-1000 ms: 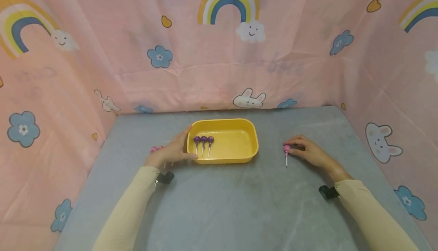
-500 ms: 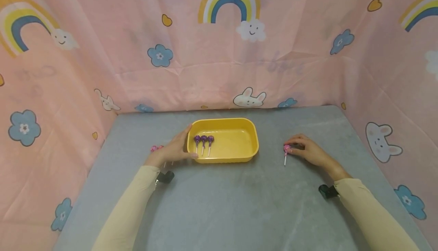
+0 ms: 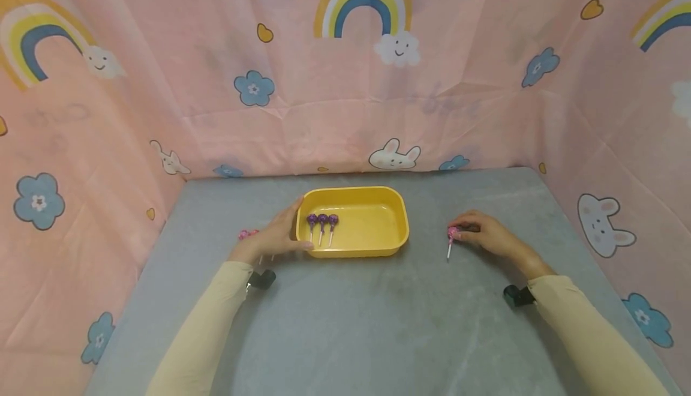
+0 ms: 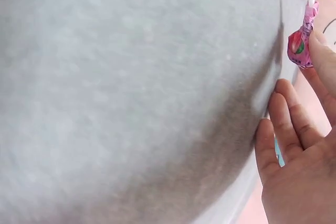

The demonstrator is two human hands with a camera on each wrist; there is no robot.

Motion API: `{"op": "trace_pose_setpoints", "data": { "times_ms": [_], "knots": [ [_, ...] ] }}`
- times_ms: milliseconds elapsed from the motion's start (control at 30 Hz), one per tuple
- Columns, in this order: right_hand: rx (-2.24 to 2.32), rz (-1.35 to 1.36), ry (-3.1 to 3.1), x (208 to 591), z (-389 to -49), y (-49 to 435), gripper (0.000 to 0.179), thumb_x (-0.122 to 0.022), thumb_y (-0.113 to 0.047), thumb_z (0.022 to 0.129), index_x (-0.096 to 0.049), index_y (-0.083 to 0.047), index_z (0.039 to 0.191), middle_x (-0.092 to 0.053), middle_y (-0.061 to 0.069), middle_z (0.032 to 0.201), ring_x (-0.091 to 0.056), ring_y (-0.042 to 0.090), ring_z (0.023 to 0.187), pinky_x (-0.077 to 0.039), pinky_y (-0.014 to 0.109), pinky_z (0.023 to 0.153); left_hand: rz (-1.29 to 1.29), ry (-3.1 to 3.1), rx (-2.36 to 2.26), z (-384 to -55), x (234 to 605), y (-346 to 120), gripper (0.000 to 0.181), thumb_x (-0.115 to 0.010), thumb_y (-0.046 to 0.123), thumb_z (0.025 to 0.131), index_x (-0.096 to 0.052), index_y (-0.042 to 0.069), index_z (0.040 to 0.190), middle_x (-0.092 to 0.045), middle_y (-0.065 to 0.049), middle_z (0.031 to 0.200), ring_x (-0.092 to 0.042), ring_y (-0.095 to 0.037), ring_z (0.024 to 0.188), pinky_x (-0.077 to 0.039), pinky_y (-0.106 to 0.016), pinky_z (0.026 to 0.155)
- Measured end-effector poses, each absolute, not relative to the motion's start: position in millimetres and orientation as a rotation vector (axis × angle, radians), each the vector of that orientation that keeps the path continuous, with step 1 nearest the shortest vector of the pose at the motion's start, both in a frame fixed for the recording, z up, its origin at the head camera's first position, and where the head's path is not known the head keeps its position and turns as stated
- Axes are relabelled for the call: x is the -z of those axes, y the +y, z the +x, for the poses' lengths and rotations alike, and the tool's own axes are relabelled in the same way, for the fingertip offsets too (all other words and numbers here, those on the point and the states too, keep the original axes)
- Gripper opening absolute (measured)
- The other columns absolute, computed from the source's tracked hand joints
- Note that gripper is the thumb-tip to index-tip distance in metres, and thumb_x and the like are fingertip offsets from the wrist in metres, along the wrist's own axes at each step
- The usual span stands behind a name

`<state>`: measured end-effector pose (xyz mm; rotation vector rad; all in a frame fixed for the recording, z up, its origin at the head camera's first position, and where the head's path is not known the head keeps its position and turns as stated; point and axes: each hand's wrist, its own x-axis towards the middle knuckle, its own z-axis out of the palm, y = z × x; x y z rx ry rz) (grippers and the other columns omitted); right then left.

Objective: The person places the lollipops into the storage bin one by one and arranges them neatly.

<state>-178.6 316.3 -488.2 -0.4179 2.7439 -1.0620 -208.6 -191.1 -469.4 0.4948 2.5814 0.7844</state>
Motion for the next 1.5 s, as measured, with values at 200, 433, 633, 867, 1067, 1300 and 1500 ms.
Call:
{"op": "trace_pose_setpoints", "data": {
  "times_ms": [200,433,633,867,1067,1300,1500],
  "knots": [
    [1.027,-0.445,2.751,482.3,-181.4,314.8,0.029,-0.069,-0.027,0.094,-0.072,-0.009,0.116,-0.068,0.012,0.115,-0.061,0.025,0.108,-0.051,0.028,0.09,0.487,2.576,-0.796,-208.1,469.7,-191.0,0.124,-0.079,0.055,0.077,0.011,0.029,0.159,-0.002,-0.007,0.169,-0.007,-0.035,0.156,-0.013,-0.058,0.125],
    [0.994,-0.453,2.729,473.8,-184.9,311.1,0.031,-0.068,-0.024,0.094,-0.07,-0.005,0.118,-0.069,0.013,0.112,-0.066,0.027,0.106,-0.052,0.031,0.086,0.502,2.593,-0.781,-207.4,468.5,-191.4,0.124,-0.079,0.054,0.078,0.011,0.026,0.159,-0.002,-0.008,0.169,-0.008,-0.036,0.156,-0.014,-0.057,0.125],
    [0.967,-0.453,2.715,468.7,-188.8,307.1,0.033,-0.067,-0.027,0.095,-0.069,-0.005,0.12,-0.068,0.016,0.117,-0.062,0.033,0.112,-0.053,0.052,0.093,0.544,2.605,-0.784,-207.7,470.5,-191.2,0.123,-0.079,0.051,0.079,0.009,0.02,0.16,-0.004,-0.013,0.169,-0.01,-0.04,0.155,-0.014,-0.058,0.124],
    [0.914,-0.484,2.736,463.0,-197.8,301.2,0.03,-0.068,-0.029,0.094,-0.071,-0.008,0.115,-0.069,0.012,0.114,-0.061,0.031,0.111,-0.05,0.057,0.097,0.537,2.602,-0.776,-209.6,474.2,-191.5,0.124,-0.077,0.054,0.079,0.012,0.022,0.159,-0.002,-0.013,0.169,-0.009,-0.039,0.155,-0.014,-0.058,0.125],
    [0.875,-0.476,2.731,453.3,-204.5,292.4,0.033,-0.068,-0.032,0.094,-0.071,-0.01,0.118,-0.069,0.01,0.116,-0.059,0.029,0.109,-0.051,0.054,0.097,0.532,2.606,-0.773,-210.9,475.7,-191.3,0.124,-0.077,0.055,0.078,0.012,0.023,0.159,-0.002,-0.011,0.169,-0.009,-0.038,0.155,-0.014,-0.057,0.125],
    [0.878,-0.536,2.755,441.0,-210.8,282.0,0.029,-0.069,-0.025,0.093,-0.072,-0.01,0.118,-0.068,0.01,0.113,-0.059,0.028,0.106,-0.052,0.05,0.095,0.512,2.594,-0.78,-207.9,471.5,-190.5,0.124,-0.078,0.053,0.079,0.012,0.025,0.159,0.0,-0.009,0.169,-0.007,-0.036,0.156,-0.014,-0.057,0.125],
    [0.881,-0.567,2.755,434.0,-214.5,271.9,0.03,-0.068,-0.028,0.094,-0.071,-0.011,0.118,-0.07,0.006,0.114,-0.06,0.025,0.107,-0.052,0.047,0.095,0.53,2.601,-0.778,-208.4,471.0,-190.0,0.124,-0.078,0.053,0.079,0.011,0.022,0.159,-0.001,-0.011,0.169,-0.008,-0.038,0.155,-0.014,-0.058,0.125]
  ]
}}
